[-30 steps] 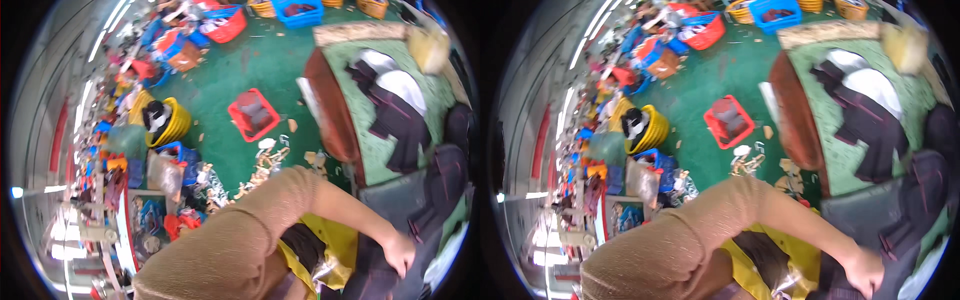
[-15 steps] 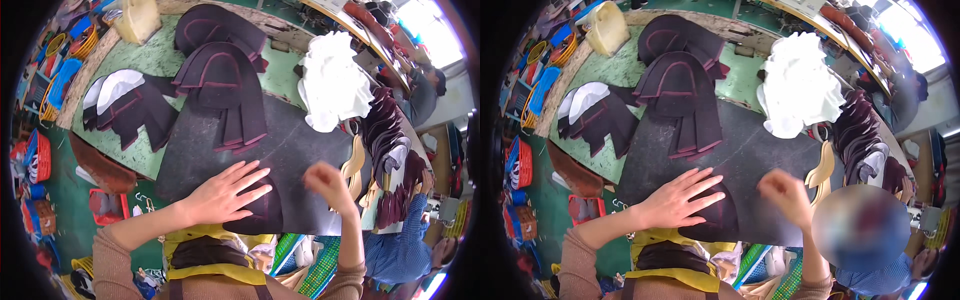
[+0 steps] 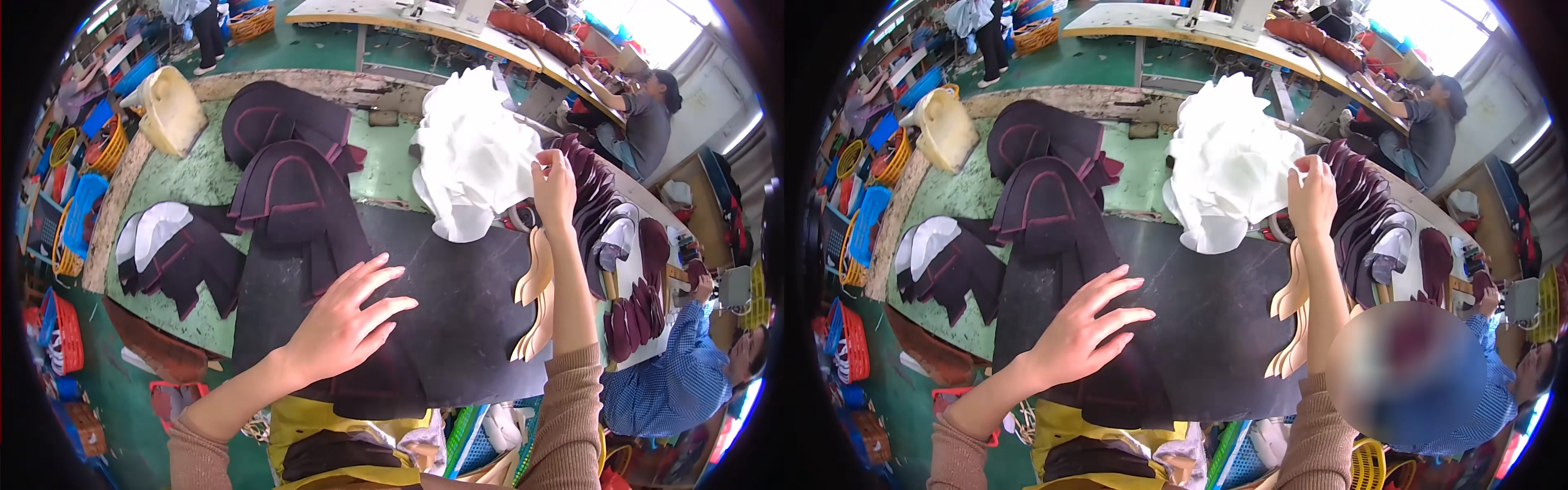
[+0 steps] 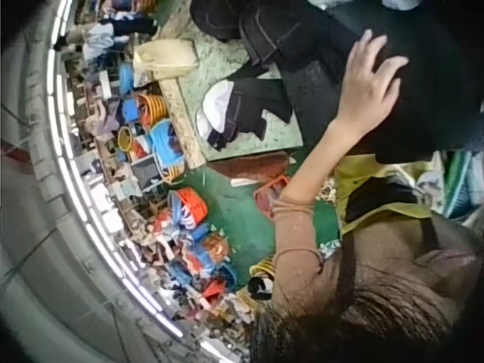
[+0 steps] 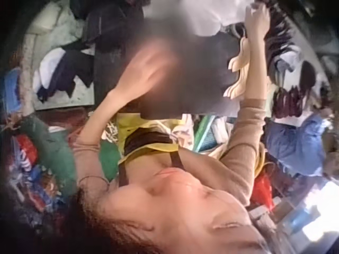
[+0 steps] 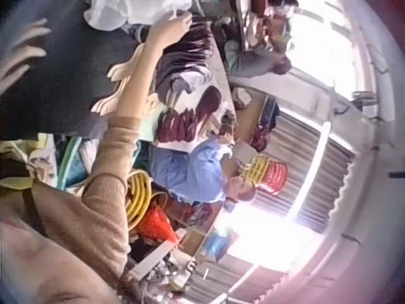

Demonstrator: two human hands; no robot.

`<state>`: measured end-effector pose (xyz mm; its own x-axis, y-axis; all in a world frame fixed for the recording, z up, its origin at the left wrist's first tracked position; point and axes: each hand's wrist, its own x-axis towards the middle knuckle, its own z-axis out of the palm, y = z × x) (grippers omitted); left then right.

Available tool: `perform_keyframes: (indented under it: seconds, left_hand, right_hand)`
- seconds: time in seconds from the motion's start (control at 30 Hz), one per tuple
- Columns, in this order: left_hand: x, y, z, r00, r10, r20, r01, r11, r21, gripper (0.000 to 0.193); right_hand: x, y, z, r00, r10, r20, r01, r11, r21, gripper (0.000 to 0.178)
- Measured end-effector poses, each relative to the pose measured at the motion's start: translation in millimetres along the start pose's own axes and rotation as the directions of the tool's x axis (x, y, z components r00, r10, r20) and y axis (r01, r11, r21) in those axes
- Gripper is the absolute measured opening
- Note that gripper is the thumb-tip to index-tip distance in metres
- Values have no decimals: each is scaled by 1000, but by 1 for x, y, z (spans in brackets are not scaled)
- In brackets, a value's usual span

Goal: The person peels the backing from foam pads and attaches the pads and reinforcement pieces onto fabric shoe uppers on a worktable by hand.

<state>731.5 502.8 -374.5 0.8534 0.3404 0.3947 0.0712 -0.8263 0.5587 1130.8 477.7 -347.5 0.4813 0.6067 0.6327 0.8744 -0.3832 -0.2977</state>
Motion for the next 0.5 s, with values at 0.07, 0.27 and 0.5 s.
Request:
perform_keyframes:
  seconds: [0.07,0.27,0.5]
  left_hand:
    - [18,-4,11,1000,15,-11,-16,1000,-21,37]
    - [85,-15,50,997,63,-54,-54,987,152,58]
    - [133,-9,60,972,159,-171,-56,868,493,79]
  right_hand:
    - [8,17,-1,998,11,-66,-22,986,-164,32]
    - [9,45,-7,869,366,333,-478,795,375,46]
    - [-52,-5,-61,799,294,525,-596,263,759,46]
